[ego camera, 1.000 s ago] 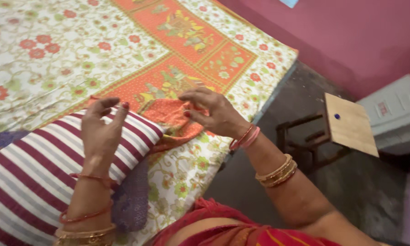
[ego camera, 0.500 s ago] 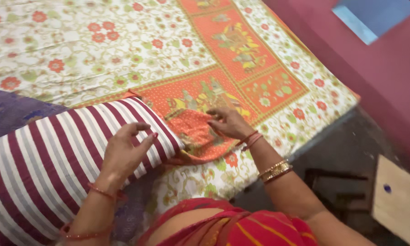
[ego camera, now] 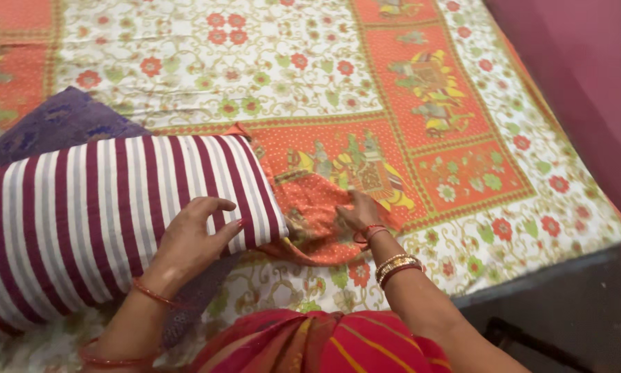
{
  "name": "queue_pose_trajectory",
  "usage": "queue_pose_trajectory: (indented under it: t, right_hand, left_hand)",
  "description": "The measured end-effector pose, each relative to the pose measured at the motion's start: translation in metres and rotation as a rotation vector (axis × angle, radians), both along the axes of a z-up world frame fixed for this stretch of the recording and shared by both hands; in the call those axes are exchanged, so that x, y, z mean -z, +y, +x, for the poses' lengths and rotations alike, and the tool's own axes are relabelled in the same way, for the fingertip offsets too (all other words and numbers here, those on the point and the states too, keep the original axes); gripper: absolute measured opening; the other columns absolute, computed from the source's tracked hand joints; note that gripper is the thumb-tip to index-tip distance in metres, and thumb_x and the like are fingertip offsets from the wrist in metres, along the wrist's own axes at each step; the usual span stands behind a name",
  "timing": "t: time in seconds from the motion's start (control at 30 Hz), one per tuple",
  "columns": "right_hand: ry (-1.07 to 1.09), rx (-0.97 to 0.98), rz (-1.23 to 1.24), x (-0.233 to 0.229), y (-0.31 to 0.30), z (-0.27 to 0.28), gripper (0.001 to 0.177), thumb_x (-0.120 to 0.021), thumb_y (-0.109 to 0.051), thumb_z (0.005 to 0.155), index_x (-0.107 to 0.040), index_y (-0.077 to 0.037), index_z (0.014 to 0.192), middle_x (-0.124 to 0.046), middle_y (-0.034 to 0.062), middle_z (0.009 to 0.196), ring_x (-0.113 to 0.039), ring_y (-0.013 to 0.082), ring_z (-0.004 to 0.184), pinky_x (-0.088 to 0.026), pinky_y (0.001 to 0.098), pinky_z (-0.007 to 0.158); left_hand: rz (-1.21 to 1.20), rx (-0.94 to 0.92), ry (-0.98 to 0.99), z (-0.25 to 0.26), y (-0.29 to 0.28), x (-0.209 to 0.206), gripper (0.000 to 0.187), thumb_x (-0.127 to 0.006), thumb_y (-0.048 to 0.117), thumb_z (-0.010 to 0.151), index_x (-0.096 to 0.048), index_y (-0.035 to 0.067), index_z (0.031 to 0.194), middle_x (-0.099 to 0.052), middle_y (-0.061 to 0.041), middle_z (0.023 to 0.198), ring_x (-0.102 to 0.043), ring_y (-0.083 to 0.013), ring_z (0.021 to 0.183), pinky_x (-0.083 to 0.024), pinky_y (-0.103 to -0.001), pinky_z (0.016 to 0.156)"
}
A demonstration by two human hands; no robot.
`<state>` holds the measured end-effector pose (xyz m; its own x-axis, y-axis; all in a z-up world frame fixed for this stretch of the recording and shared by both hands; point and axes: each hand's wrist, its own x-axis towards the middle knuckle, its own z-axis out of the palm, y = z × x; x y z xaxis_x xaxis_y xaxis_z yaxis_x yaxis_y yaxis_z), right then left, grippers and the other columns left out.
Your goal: The person places a striped pillowcase onto a pillow on a bed, then smooths and adjusts the fabric to fit the pillow. The person also handles a second pillow and a patterned cloth during the process.
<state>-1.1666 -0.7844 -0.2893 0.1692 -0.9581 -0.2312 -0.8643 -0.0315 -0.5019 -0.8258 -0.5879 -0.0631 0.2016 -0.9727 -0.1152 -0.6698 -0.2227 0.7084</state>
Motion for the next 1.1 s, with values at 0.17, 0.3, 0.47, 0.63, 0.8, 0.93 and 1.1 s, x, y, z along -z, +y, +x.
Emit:
queue_pose_trajectory:
  t: [0.17, 0.3, 0.47, 0.63, 0.8, 0.93, 1.1]
  right_hand:
    - [0.178, 0.102, -0.05, 0.014, 0.005, -0.012, 0.063, -0.075, -0.049, 0.082, -0.062, -0.01, 0.13, -0.065, 0.0229, 0.124, -0.059, 0.042, 0.121, -0.048, 0.0507, 0.103]
    - [-0.052, 0.024, -0.388, 0.044, 0.015, 0.022, 0.062, -0.073, -0.046, 0.08, -0.063, -0.007, 0.127, -0.067, 0.0222, 0.119, -0.062, 0.0422, 0.113, -0.048, 0.0542, 0.093]
    - [-0.609, -0.084, 0.686, 0.058, 0.029, 0.126, 0.065, -0.069, -0.056, 0.094, -0.067, -0.007, 0.136, -0.067, 0.0141, 0.096, -0.057, 0.0236, 0.079, -0.046, 0.0412, 0.066]
    - [-0.822, 0.302, 0.948, -0.007, 0.02, 0.181, 0.064, -0.082, -0.042, 0.085, -0.065, 0.001, 0.13, -0.074, 0.0114, 0.11, -0.072, 0.0236, 0.09, -0.06, 0.0392, 0.078]
    - [-0.921, 0.111, 0.866, -0.072, 0.037, 0.205, 0.061, -0.082, -0.02, 0.081, -0.059, -0.001, 0.134, -0.073, 0.0151, 0.121, -0.073, 0.0269, 0.103, -0.062, 0.0427, 0.088]
    - [-1.048, -0.031, 0.64, -0.116, 0.071, 0.222, 0.068, -0.082, -0.01, 0.078, -0.055, 0.004, 0.139, -0.07, 0.0202, 0.129, -0.072, 0.0301, 0.111, -0.061, 0.0433, 0.094]
    - [-1.095, -0.121, 0.567, -0.183, 0.126, 0.238, 0.085, -0.081, -0.009, 0.081, -0.036, -0.002, 0.154, -0.061, 0.0201, 0.141, -0.066, 0.0277, 0.124, -0.057, 0.0367, 0.103]
  left_hand:
    - [0.116, -0.093, -0.005, 0.009, 0.009, 0.002, 0.046, -0.073, 0.042, 0.083, -0.074, 0.01, 0.116, -0.072, -0.012, 0.113, -0.071, -0.0251, 0.082, -0.057, -0.04, 0.082]
    - [0.141, -0.146, -0.017, 0.02, 0.015, 0.012, 0.05, -0.075, 0.044, 0.082, -0.073, 0.01, 0.12, -0.07, -0.012, 0.121, -0.069, -0.0242, 0.088, -0.056, -0.04, 0.083]
    - [0.25, -0.157, 0.036, 0.022, 0.01, 0.027, 0.052, -0.074, 0.044, 0.083, -0.071, 0.011, 0.123, -0.07, -0.011, 0.121, -0.073, -0.0242, 0.095, -0.058, -0.04, 0.086]
    - [0.088, -0.072, 0.034, 0.031, 0.009, 0.042, 0.051, -0.076, 0.043, 0.082, -0.072, 0.008, 0.12, -0.072, -0.012, 0.119, -0.071, -0.0296, 0.106, -0.055, -0.04, 0.092]
    - [0.001, -0.035, -0.136, 0.05, 0.024, 0.072, 0.068, -0.083, 0.042, 0.074, -0.063, 0.011, 0.131, -0.063, -0.012, 0.13, -0.058, -0.0314, 0.124, -0.047, -0.042, 0.105]
    - [-0.002, -0.096, -0.34, 0.058, 0.054, 0.097, 0.106, -0.091, 0.043, 0.058, -0.044, 0.019, 0.149, -0.048, -0.009, 0.143, -0.043, -0.0296, 0.138, -0.039, -0.045, 0.112]
    - [-0.067, -0.321, -0.42, 0.081, 0.099, 0.118, 0.126, -0.095, 0.04, 0.047, -0.036, 0.018, 0.155, -0.041, -0.014, 0.152, -0.04, -0.0328, 0.137, -0.037, -0.051, 0.107]
